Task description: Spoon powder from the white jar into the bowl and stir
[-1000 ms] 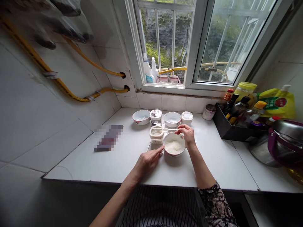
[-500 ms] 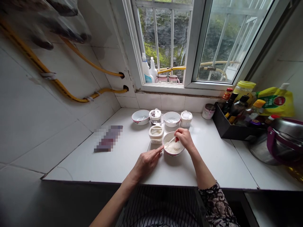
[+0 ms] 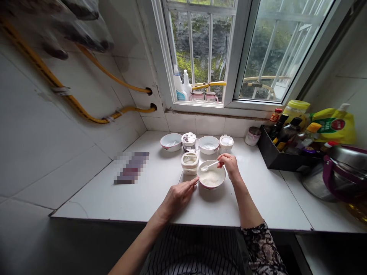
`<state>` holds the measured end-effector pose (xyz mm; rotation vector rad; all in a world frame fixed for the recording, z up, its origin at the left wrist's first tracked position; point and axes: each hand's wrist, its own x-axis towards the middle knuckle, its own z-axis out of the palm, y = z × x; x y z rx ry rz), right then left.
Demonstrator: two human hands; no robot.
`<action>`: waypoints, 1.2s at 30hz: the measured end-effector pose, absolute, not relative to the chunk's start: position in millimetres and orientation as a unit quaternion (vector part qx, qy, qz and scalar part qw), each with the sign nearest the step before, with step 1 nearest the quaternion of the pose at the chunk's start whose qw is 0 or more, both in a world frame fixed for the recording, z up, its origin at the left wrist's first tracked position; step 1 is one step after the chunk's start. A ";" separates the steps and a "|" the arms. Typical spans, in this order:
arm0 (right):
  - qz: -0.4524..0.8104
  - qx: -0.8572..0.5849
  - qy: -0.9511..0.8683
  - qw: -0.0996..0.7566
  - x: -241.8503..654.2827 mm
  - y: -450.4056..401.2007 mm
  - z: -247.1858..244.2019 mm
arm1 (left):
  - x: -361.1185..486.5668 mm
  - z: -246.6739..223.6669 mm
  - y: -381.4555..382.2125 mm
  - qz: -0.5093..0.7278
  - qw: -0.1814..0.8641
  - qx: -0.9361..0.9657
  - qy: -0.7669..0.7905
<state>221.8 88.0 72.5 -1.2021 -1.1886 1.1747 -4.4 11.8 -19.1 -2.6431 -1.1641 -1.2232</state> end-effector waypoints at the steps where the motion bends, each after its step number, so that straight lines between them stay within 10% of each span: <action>1: 0.491 -0.498 -0.490 0.520 221.4 88.3 73.0 | -4.2 -19.0 11.8 -0.391 0.003 -0.842 -0.372; 8: 0.451 -0.486 -0.504 0.554 197.8 85.0 77.2 | -3.5 -16.0 11.6 -0.385 0.003 -0.845 -0.371; 18: 0.042 -0.351 -0.823 0.445 179.8 69.5 63.8 | -3.8 -16.9 11.8 -0.382 0.011 -0.847 -0.369; 28: 0.348 -0.464 -0.567 0.585 199.3 70.2 74.2 | -3.6 -15.4 11.3 -0.386 0.008 -0.845 -0.371; 36: 0.280 -0.540 -0.640 0.470 217.2 75.8 72.0 | -4.0 -15.8 10.8 -0.386 0.005 -0.845 -0.370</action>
